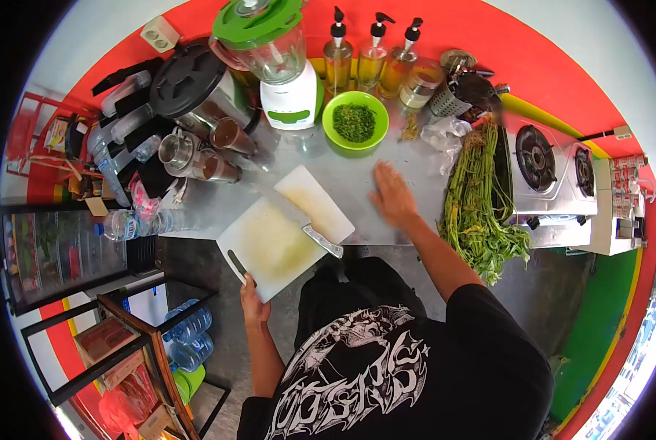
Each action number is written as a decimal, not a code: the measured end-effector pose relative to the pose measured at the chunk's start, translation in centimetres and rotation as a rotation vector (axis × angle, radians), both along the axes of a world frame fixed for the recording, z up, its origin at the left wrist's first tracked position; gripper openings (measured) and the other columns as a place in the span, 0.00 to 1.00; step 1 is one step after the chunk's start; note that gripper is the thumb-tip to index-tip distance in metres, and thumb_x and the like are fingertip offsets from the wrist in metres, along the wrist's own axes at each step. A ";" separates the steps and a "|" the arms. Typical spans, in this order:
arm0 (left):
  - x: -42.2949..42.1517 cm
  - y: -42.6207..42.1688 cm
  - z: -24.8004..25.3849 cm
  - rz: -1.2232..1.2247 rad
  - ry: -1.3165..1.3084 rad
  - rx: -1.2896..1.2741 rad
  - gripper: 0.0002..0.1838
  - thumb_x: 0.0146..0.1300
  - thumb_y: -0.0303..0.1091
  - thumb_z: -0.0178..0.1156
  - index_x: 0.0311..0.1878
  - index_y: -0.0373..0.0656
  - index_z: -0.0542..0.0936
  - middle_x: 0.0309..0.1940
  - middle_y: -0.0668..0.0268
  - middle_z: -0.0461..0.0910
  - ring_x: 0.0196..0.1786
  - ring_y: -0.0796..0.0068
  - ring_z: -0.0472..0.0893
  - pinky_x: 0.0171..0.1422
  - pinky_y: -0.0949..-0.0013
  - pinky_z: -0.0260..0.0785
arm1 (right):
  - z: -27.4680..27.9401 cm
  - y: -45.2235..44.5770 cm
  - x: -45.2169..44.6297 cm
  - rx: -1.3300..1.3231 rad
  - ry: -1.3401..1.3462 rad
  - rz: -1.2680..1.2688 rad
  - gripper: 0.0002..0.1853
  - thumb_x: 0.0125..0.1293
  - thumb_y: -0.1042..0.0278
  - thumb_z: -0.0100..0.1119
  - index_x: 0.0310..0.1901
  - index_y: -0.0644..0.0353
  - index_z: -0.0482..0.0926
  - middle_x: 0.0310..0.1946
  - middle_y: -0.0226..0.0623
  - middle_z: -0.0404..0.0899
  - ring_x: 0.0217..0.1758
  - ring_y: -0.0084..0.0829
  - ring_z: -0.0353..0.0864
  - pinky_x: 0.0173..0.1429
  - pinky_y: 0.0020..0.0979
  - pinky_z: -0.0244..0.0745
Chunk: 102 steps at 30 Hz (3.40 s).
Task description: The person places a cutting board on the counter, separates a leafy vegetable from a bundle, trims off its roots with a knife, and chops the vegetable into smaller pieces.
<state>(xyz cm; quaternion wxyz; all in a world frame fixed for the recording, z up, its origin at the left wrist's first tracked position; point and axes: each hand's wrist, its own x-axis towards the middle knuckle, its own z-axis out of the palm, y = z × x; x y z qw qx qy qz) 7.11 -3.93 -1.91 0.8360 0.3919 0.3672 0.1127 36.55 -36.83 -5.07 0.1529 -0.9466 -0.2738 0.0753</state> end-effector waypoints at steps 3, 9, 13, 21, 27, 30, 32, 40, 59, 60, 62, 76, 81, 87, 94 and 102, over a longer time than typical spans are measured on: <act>0.1 0.3 -1.0 -0.018 -0.023 0.000 0.26 0.77 0.50 0.53 0.63 0.34 0.74 0.56 0.60 0.81 0.57 0.68 0.82 0.63 0.61 0.74 | -1.1 -1.1 -4.4 -0.026 0.119 0.350 0.37 0.77 0.49 0.45 0.79 0.60 0.50 0.82 0.38 0.46 0.85 0.37 0.43 0.86 0.39 0.40; 1.3 -0.1 -0.3 -0.032 0.038 0.017 0.27 0.77 0.49 0.53 0.64 0.33 0.73 0.57 0.60 0.81 0.57 0.67 0.81 0.63 0.60 0.73 | -0.4 -4.5 -0.8 -0.097 0.094 0.526 0.36 0.78 0.47 0.42 0.80 0.55 0.50 0.83 0.31 0.45 0.86 0.33 0.41 0.86 0.39 0.38; 1.8 -0.7 -0.1 -0.005 0.018 0.017 0.26 0.77 0.49 0.53 0.63 0.34 0.74 0.56 0.60 0.81 0.56 0.66 0.82 0.64 0.60 0.73 | -0.6 -5.8 4.1 -0.088 0.065 0.581 0.36 0.78 0.47 0.43 0.80 0.54 0.49 0.83 0.31 0.45 0.86 0.34 0.41 0.86 0.40 0.38; 0.1 -2.2 0.2 0.004 0.004 0.009 0.26 0.77 0.49 0.54 0.63 0.35 0.74 0.58 0.60 0.81 0.59 0.66 0.81 0.65 0.59 0.72 | -0.9 -6.2 11.0 -0.123 -0.058 0.494 0.36 0.79 0.45 0.40 0.81 0.53 0.47 0.82 0.31 0.46 0.86 0.33 0.41 0.87 0.39 0.37; -0.9 -3.5 0.9 0.048 0.006 0.012 0.27 0.77 0.47 0.53 0.66 0.33 0.72 0.60 0.58 0.79 0.60 0.63 0.80 0.67 0.58 0.71 | -1.8 -2.5 6.9 -0.035 0.018 0.322 0.39 0.78 0.46 0.43 0.80 0.62 0.47 0.81 0.43 0.48 0.85 0.38 0.44 0.86 0.40 0.39; -1.9 -3.5 0.6 0.041 0.005 0.010 0.26 0.78 0.47 0.52 0.65 0.33 0.72 0.60 0.58 0.79 0.61 0.62 0.80 0.68 0.57 0.71 | -1.4 1.6 0.3 0.143 0.079 0.419 0.39 0.77 0.47 0.46 0.79 0.64 0.49 0.81 0.44 0.48 0.85 0.39 0.45 0.86 0.40 0.41; -1.6 -3.7 1.1 0.050 -0.055 0.011 0.25 0.78 0.46 0.52 0.65 0.34 0.72 0.60 0.58 0.79 0.61 0.62 0.80 0.68 0.57 0.71 | -1.4 2.7 -2.3 0.177 0.128 0.471 0.38 0.77 0.50 0.46 0.79 0.63 0.50 0.82 0.42 0.48 0.85 0.38 0.45 0.86 0.39 0.41; 0.7 -2.4 2.0 -0.001 -0.045 0.089 0.25 0.79 0.47 0.51 0.64 0.33 0.74 0.58 0.59 0.81 0.59 0.64 0.81 0.67 0.58 0.71 | -3.3 -3.0 3.9 0.010 -0.030 0.317 0.36 0.78 0.49 0.44 0.79 0.60 0.50 0.82 0.39 0.49 0.85 0.36 0.45 0.86 0.39 0.43; 13.2 -4.1 -4.1 -0.516 0.049 0.017 0.22 0.77 0.47 0.56 0.57 0.35 0.79 0.49 0.63 0.84 0.50 0.74 0.82 0.56 0.67 0.74 | 3.5 -7.0 3.2 2.198 1.133 -0.669 0.47 0.75 0.27 0.27 0.77 0.64 0.56 0.76 0.52 0.60 0.81 0.46 0.56 0.82 0.42 0.50; 13.6 -4.3 -4.7 -0.520 0.048 0.015 0.22 0.77 0.47 0.56 0.57 0.35 0.79 0.49 0.63 0.84 0.49 0.74 0.82 0.56 0.67 0.74 | 3.3 -7.2 2.9 2.210 1.123 -0.671 0.47 0.74 0.26 0.28 0.77 0.64 0.54 0.76 0.53 0.60 0.81 0.46 0.56 0.82 0.42 0.50; 14.3 -4.4 -5.9 -0.546 0.054 0.021 0.22 0.77 0.47 0.55 0.57 0.35 0.79 0.48 0.64 0.84 0.47 0.76 0.82 0.54 0.68 0.74 | 2.7 -7.5 2.5 2.156 1.105 -0.647 0.48 0.74 0.26 0.29 0.77 0.64 0.54 0.76 0.53 0.61 0.81 0.46 0.56 0.82 0.42 0.51; 19.3 -7.3 -0.2 -0.473 0.160 1.354 0.18 0.59 0.29 0.64 0.54 0.37 0.81 0.55 0.50 0.79 0.59 0.49 0.77 0.66 0.53 0.68 | 2.6 -5.2 -1.0 2.050 0.959 -0.852 0.46 0.75 0.27 0.33 0.76 0.65 0.56 0.75 0.53 0.62 0.81 0.44 0.57 0.84 0.39 0.47; 24.9 -15.6 0.5 -0.776 -0.260 0.798 0.23 0.72 0.40 0.58 0.68 0.46 0.73 0.64 0.56 0.75 0.67 0.55 0.74 0.67 0.57 0.68 | 4.1 -2.0 0.6 2.180 0.899 -0.875 0.46 0.76 0.30 0.35 0.77 0.66 0.51 0.75 0.56 0.60 0.81 0.46 0.54 0.84 0.41 0.46; 30.7 -24.1 2.0 -0.909 -0.115 -0.655 0.32 0.78 0.63 0.38 0.75 0.54 0.61 0.62 0.58 0.74 0.56 0.54 0.79 0.67 0.47 0.70 | 7.7 1.8 3.3 1.874 0.689 -0.620 0.39 0.81 0.38 0.30 0.77 0.66 0.51 0.76 0.56 0.59 0.82 0.44 0.52 0.84 0.37 0.41; 38.3 -25.0 -1.0 -0.624 -0.095 -0.498 0.28 0.78 0.63 0.34 0.50 0.48 0.71 0.47 0.55 0.81 0.41 0.63 0.82 0.48 0.61 0.77 | 5.0 1.8 2.9 1.112 0.472 -0.607 0.34 0.83 0.41 0.26 0.79 0.54 0.56 0.80 0.45 0.51 0.84 0.40 0.43 0.84 0.35 0.33; 39.5 -26.7 -1.5 -0.809 0.136 -0.330 0.20 0.78 0.54 0.42 0.53 0.51 0.76 0.48 0.65 0.87 0.39 0.74 0.81 0.36 0.70 0.70 | 7.0 -1.7 -2.2 1.112 0.662 -0.615 0.38 0.82 0.39 0.24 0.80 0.60 0.48 0.82 0.43 0.47 0.85 0.35 0.39 0.84 0.34 0.36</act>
